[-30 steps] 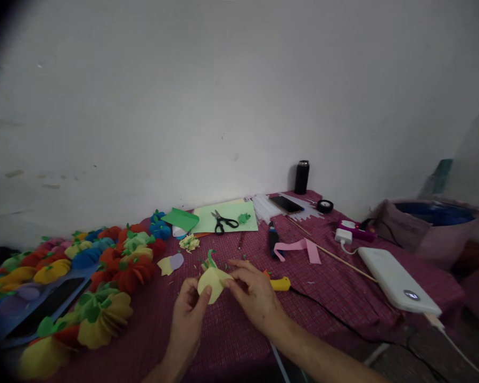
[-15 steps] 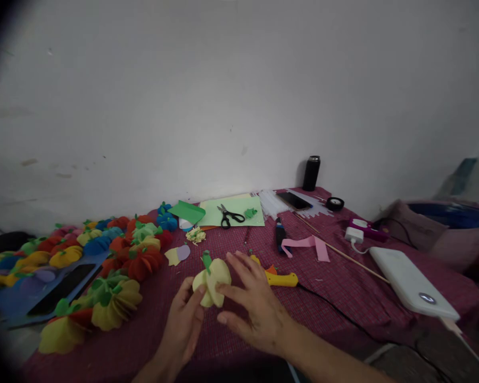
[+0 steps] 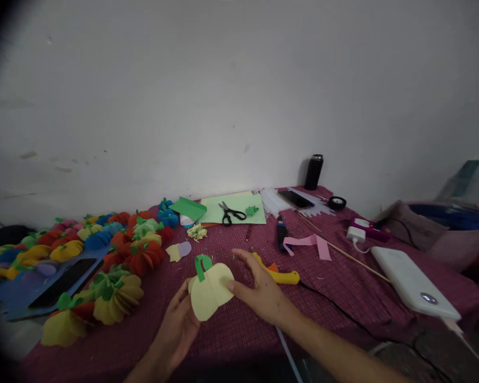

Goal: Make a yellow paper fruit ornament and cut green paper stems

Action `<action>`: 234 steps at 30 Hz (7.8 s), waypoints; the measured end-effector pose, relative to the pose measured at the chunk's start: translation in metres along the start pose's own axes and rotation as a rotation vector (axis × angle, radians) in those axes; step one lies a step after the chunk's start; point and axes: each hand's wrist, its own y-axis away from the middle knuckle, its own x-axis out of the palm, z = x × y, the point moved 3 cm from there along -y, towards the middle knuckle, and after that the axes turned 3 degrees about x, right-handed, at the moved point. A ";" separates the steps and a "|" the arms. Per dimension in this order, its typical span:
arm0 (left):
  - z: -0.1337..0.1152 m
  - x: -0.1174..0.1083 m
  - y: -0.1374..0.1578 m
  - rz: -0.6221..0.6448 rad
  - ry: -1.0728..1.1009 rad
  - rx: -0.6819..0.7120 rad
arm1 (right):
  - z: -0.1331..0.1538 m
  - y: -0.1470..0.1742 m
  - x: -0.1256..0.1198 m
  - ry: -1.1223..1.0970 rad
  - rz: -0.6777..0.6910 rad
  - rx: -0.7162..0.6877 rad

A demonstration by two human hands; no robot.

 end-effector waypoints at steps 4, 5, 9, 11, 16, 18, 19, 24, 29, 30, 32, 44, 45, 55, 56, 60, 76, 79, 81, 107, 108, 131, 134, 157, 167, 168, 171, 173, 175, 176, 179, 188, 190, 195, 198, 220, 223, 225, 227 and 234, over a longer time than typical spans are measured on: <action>0.002 -0.001 0.004 0.043 -0.009 -0.068 | -0.007 -0.006 0.013 -0.443 0.224 0.257; 0.003 -0.001 0.005 0.045 -0.016 -0.084 | -0.007 -0.006 0.015 -0.499 0.246 0.300; 0.002 -0.001 0.008 0.039 -0.045 -0.119 | -0.010 -0.006 0.019 -0.585 0.257 0.397; 0.002 -0.003 0.008 0.049 -0.063 -0.132 | -0.013 -0.005 0.020 -0.566 0.274 0.424; 0.005 -0.019 0.012 -0.020 -0.208 -0.168 | -0.027 -0.002 0.028 -0.422 0.290 0.487; 0.006 -0.029 0.014 -0.068 -0.325 -0.136 | -0.033 0.000 0.032 -0.372 0.288 0.494; 0.005 -0.034 0.015 -0.075 -0.391 -0.100 | -0.035 0.000 0.035 -0.351 0.292 0.497; 0.002 -0.053 0.019 0.006 -0.784 0.125 | -0.050 0.004 0.045 -0.246 0.276 0.527; -0.004 -0.055 0.027 0.087 -1.378 0.406 | -0.055 0.007 0.047 0.020 0.269 0.425; -0.006 -0.053 0.028 0.128 -1.500 0.505 | -0.052 0.008 0.047 0.102 0.264 0.385; -0.009 -0.046 0.032 0.246 -1.691 0.713 | -0.044 0.008 0.045 0.274 0.252 0.312; -0.013 -0.033 0.040 0.516 -1.929 0.868 | -0.021 0.001 -0.034 0.940 0.247 -0.063; -0.014 -0.032 0.040 0.536 -1.949 0.857 | -0.025 0.001 -0.042 0.961 0.261 -0.072; -0.016 -0.037 0.045 0.608 -1.989 0.926 | -0.012 0.024 -0.017 0.875 0.369 -0.288; -0.015 -0.039 0.046 0.590 -1.991 0.950 | -0.011 0.027 -0.006 0.864 0.422 -0.298; -0.012 -0.046 0.049 0.544 -1.990 0.995 | -0.019 0.037 0.021 0.856 0.555 -0.308; -0.011 -0.047 0.053 0.589 -2.000 0.998 | -0.012 0.054 0.022 0.854 0.649 -0.319; -0.012 -0.046 0.053 0.578 -2.009 1.012 | -0.008 0.052 0.024 0.829 0.637 -0.316; -0.014 -0.044 0.053 0.581 -2.010 1.033 | -0.005 0.050 0.020 0.821 0.631 -0.315; -0.011 -0.049 0.059 0.485 -1.923 1.087 | -0.021 0.025 0.023 0.380 0.388 0.164; -0.012 -0.048 0.059 0.487 -1.921 1.074 | -0.020 0.026 0.022 0.394 0.388 0.166; -0.010 -0.046 0.057 0.464 -1.921 1.061 | -0.038 0.005 0.045 -0.003 0.346 0.571; -0.011 -0.045 0.057 0.463 -1.928 1.058 | -0.031 -0.004 0.053 -0.118 0.374 0.646; -0.011 -0.040 0.054 0.471 -1.971 1.007 | -0.018 0.000 0.037 -0.110 0.501 0.413; -0.006 -0.048 0.054 0.504 -1.977 0.958 | -0.007 0.005 0.030 0.330 0.619 -0.032; -0.006 -0.048 0.054 0.496 -1.978 0.961 | -0.006 0.005 0.031 0.352 0.623 -0.053; -0.008 -0.045 0.054 0.522 -1.997 0.987 | 0.000 0.004 0.036 0.378 0.659 -0.094; -0.009 -0.040 0.053 0.586 -2.048 0.958 | 0.004 0.004 0.038 0.366 0.694 -0.119; -0.011 -0.036 0.052 0.607 -2.094 0.926 | 0.005 0.004 0.037 0.361 0.701 -0.128; -0.012 -0.036 0.052 0.597 -2.102 0.924 | 0.004 0.002 0.036 0.362 0.677 -0.120; -0.013 -0.037 0.053 0.577 -2.080 0.952 | -0.003 -0.002 0.026 0.365 0.522 -0.036; -0.009 -0.042 0.055 0.538 -2.031 0.975 | -0.027 0.006 0.018 0.310 0.441 0.126; -0.009 -0.042 0.054 0.535 -2.023 0.984 | -0.026 0.007 0.019 0.258 0.441 0.157; -0.011 -0.041 0.054 0.520 -2.018 1.005 | -0.019 0.003 0.022 0.074 0.409 0.259; -0.010 -0.042 0.054 0.524 -2.024 0.990 | -0.026 0.001 0.029 -0.078 0.367 0.400; -0.002 -0.052 0.053 0.430 -1.967 0.985 | -0.026 -0.005 0.040 0.523 0.324 0.177; -0.007 -0.044 0.055 0.465 -1.962 1.008 | -0.023 -0.005 0.038 0.506 0.300 0.181; -0.009 -0.040 0.056 0.463 -1.958 1.029 | -0.022 -0.005 0.037 0.529 0.267 0.199; -0.010 -0.039 0.056 0.460 -1.963 1.030 | -0.022 -0.004 0.039 0.579 0.250 0.181; -0.009 -0.041 0.057 0.474 -1.966 1.030 | -0.025 -0.005 0.043 0.681 0.222 0.122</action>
